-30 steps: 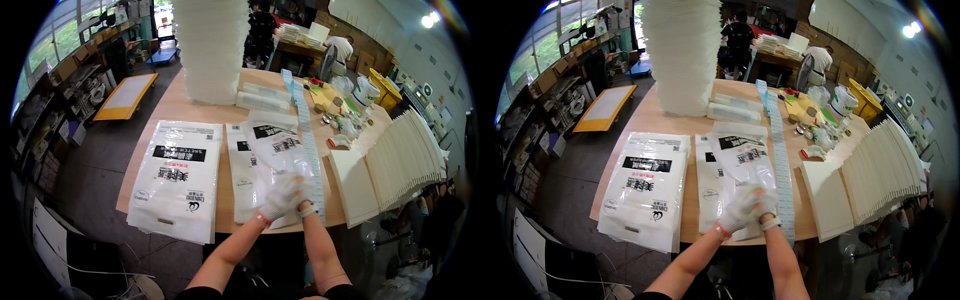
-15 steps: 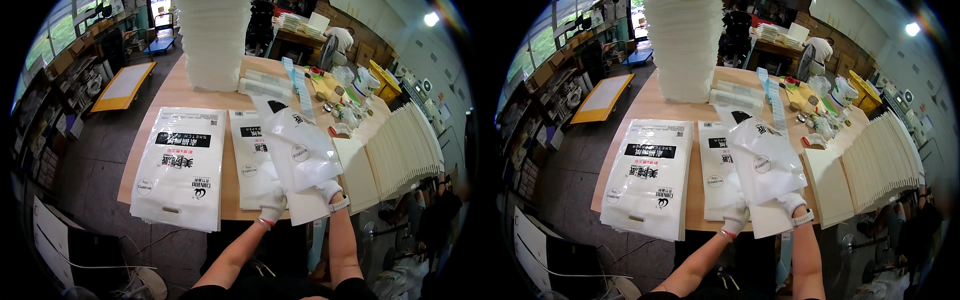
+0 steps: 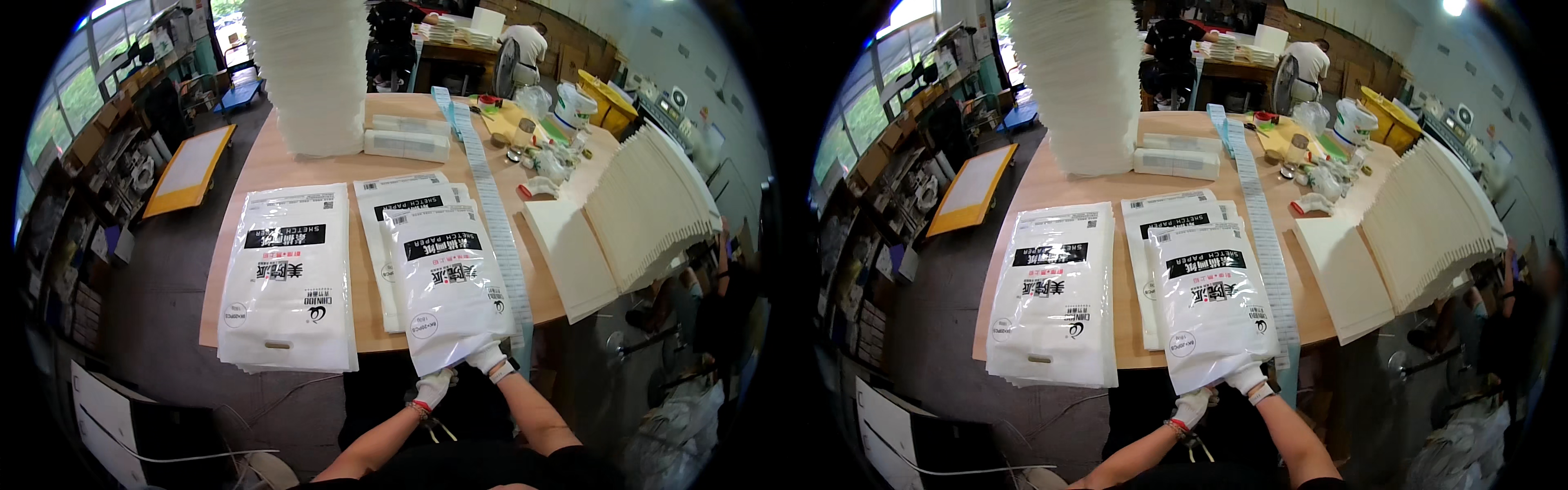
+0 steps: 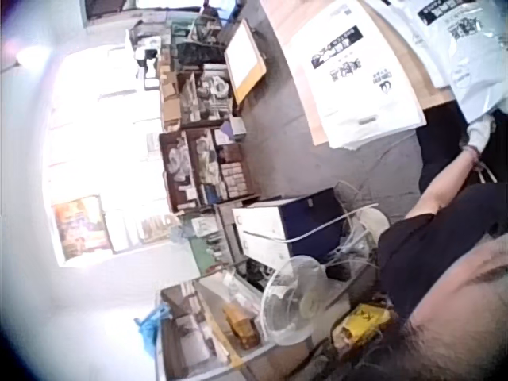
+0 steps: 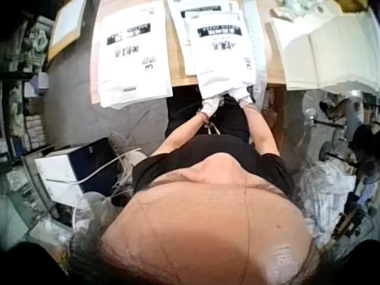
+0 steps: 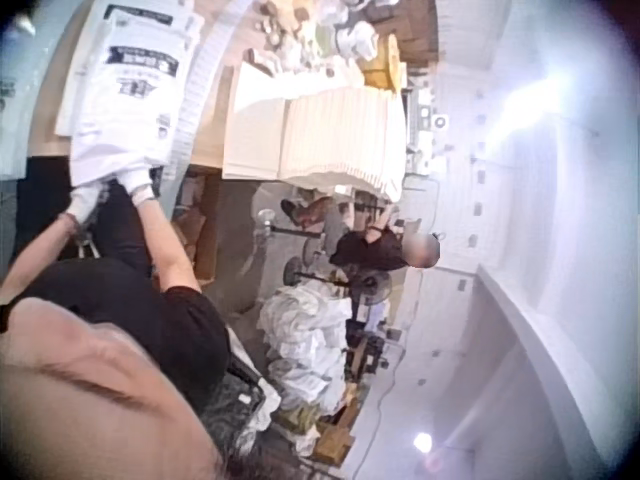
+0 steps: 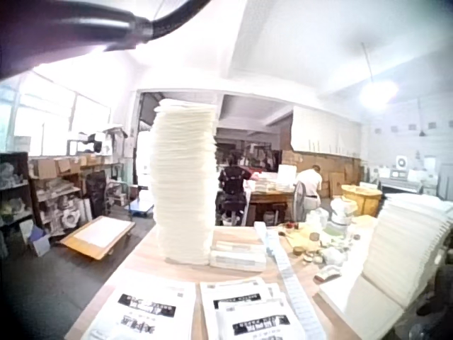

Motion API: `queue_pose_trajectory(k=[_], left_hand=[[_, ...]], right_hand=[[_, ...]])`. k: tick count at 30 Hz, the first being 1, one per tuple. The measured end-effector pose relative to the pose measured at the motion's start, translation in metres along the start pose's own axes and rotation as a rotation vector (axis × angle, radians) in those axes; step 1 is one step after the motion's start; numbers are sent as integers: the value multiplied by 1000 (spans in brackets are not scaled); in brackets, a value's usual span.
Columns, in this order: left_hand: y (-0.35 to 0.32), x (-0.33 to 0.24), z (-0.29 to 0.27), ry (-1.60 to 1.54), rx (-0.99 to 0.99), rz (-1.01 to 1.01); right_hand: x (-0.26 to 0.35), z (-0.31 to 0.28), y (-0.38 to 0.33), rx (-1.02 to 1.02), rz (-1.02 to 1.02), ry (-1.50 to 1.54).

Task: The person repeatedly picks up stacks of white paper, folds them, and places them into white plastic bags labeled 'Sketch Paper'. The person then places the filled bags onto a pile on the table.

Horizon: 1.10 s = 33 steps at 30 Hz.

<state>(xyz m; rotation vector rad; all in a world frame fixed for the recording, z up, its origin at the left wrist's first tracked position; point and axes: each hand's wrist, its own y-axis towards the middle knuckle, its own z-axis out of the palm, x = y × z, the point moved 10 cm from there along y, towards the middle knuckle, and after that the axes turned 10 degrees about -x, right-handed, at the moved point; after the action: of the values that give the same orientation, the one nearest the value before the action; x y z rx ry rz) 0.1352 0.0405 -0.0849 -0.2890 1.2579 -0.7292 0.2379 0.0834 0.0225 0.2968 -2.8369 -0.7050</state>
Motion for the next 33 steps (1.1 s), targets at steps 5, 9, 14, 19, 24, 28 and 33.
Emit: queue_pose_trajectory(k=[5, 9, 14, 19, 24, 28, 33], left_hand=[[-3, -11, -36, 136, -226, 60], [-45, -90, -82, 542, -812, 591], [-38, -134, -69, 707, -523, 885], [-78, -124, -55, 799, -558, 929], [-114, -146, 31, 1008, -380, 1507], [-48, -58, 105, 653, 261, 417], [6, -25, 118, -489, -91, -364]], right_hand=[[-11, 58, -16, 339, 46, -91], [6, 36, 25, 137, 204, 41], [-38, 49, -27, 718, 532, -167], [-25, -99, -101, 364, 934, 14], [-65, -151, -49, -146, 590, 22], [-157, -95, -33, -16, 947, 170], [-167, -31, -17, 529, 962, 308]])
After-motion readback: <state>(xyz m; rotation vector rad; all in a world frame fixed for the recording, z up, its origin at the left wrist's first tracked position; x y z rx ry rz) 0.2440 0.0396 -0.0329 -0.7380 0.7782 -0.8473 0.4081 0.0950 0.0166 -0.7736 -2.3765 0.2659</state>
